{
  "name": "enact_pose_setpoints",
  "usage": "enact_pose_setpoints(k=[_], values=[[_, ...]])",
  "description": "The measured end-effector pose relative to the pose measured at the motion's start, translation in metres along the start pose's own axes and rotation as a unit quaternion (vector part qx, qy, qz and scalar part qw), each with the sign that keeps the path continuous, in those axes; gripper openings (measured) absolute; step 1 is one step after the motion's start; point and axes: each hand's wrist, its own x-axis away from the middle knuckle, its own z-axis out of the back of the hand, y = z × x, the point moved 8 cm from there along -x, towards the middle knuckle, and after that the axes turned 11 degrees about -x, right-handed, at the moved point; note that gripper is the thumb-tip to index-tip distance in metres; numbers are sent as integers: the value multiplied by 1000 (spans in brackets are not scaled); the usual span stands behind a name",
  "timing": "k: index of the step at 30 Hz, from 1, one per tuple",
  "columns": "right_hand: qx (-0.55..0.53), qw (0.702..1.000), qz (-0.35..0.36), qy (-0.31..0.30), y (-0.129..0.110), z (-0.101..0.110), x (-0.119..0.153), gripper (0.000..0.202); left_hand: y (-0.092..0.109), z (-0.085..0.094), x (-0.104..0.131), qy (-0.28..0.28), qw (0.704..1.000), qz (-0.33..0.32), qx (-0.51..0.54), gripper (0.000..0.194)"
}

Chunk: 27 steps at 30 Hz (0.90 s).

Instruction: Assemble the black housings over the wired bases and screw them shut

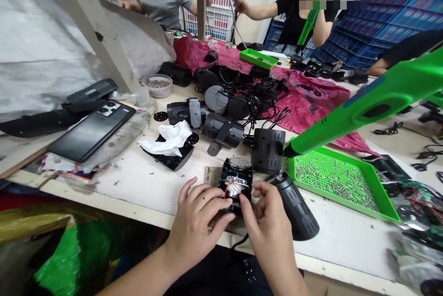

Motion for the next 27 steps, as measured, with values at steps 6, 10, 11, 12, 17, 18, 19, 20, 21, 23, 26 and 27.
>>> enact_pose_setpoints(k=[6,10,11,12,17,18,19,20,21,23,26,27], values=[[28,996,67,-49,-11,6,31,30,-3,-4,-2,-28,999,-22,-8,4],[86,994,47,-43,-9,7,41,30,0,-5,-6,-39,999,-34,2,14],[97,993,48,-40,-10,7,40,28,0,-6,-7,-47,998,-34,-1,16],[104,992,58,-38,-12,7,37,26,0,-7,-8,-55,998,-34,-6,18],[132,981,141,-17,-28,5,13,23,1,-9,-6,-76,996,-42,-5,11],[148,977,151,-13,-29,4,9,25,1,-9,-5,-73,996,-45,0,11],[161,974,159,-10,-29,3,5,26,1,-10,-4,-70,996,-47,3,11],[170,972,162,-12,-28,2,3,27,1,-10,-3,-66,997,-48,6,11],[170,972,163,-16,-26,0,1,27,1,-11,-2,-62,997,-48,7,9],[149,977,152,-32,-20,-1,3,27,1,-12,-1,-56,997,-48,12,6],[81,992,87,-28,-5,2,19,36,1,-15,-3,-58,997,-34,32,8],[60,996,54,-21,2,3,28,47,0,-17,-4,-61,997,-27,40,8]])
